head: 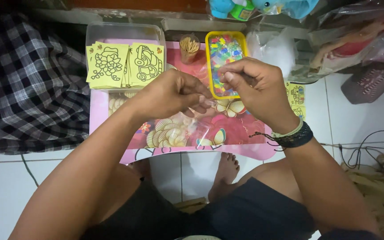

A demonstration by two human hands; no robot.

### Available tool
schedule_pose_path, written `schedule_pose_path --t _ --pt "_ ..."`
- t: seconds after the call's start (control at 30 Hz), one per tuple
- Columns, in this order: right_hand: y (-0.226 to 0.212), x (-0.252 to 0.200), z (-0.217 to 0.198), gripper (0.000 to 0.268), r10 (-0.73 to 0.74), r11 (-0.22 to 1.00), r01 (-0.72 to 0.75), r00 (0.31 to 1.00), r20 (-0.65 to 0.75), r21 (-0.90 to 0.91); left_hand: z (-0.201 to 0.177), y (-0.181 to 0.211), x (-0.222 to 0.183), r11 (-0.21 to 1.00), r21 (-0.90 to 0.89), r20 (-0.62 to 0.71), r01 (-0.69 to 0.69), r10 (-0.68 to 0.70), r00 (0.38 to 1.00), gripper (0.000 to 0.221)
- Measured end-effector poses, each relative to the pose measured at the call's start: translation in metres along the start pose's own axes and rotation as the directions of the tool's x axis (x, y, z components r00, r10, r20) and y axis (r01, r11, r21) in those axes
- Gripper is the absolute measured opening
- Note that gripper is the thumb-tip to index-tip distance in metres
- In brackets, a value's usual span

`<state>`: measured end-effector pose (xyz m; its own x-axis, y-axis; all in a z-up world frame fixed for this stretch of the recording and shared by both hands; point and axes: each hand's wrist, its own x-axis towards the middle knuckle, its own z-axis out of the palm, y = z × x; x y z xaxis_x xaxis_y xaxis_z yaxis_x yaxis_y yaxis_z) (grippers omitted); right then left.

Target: Packaging DIY craft kits by placing a printed template and a packet of colored sand into a plastic bag.

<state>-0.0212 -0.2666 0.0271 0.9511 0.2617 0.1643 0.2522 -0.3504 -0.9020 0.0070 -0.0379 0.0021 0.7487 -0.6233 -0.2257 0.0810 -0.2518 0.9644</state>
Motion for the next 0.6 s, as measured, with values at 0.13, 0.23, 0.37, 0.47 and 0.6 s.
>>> schedule_pose_path --t 0.13,0.23,0.37,0.47,0.6 --pt "0.014 -0.001 0.002 0.015 -0.014 0.996 0.02 0.998 -0.06 0.092 -0.004 -0.012 0.004 0.998 -0.063 -0.039 0.009 -0.012 0.999 0.018" --pt "0.009 -0.001 0.004 0.013 0.02 0.992 -0.012 0.998 -0.064 0.129 -0.005 -0.018 0.008 1.0 -0.024 -0.103 -0.016 0.014 0.995 0.016" --pt "0.016 -0.001 0.008 0.012 0.054 0.986 -0.042 0.996 -0.071 0.162 -0.004 -0.016 0.006 0.998 0.062 -0.112 -0.025 0.032 0.993 0.015" --pt "0.022 -0.001 0.014 0.015 0.069 0.985 -0.058 0.995 -0.066 0.165 0.003 -0.004 -0.002 0.997 -0.059 -0.046 -0.045 0.042 0.998 0.034" --pt "0.023 0.0 0.021 0.015 0.072 0.982 -0.062 0.996 -0.052 0.177 0.003 -0.008 -0.001 0.999 -0.05 -0.006 0.006 -0.006 1.0 0.022"
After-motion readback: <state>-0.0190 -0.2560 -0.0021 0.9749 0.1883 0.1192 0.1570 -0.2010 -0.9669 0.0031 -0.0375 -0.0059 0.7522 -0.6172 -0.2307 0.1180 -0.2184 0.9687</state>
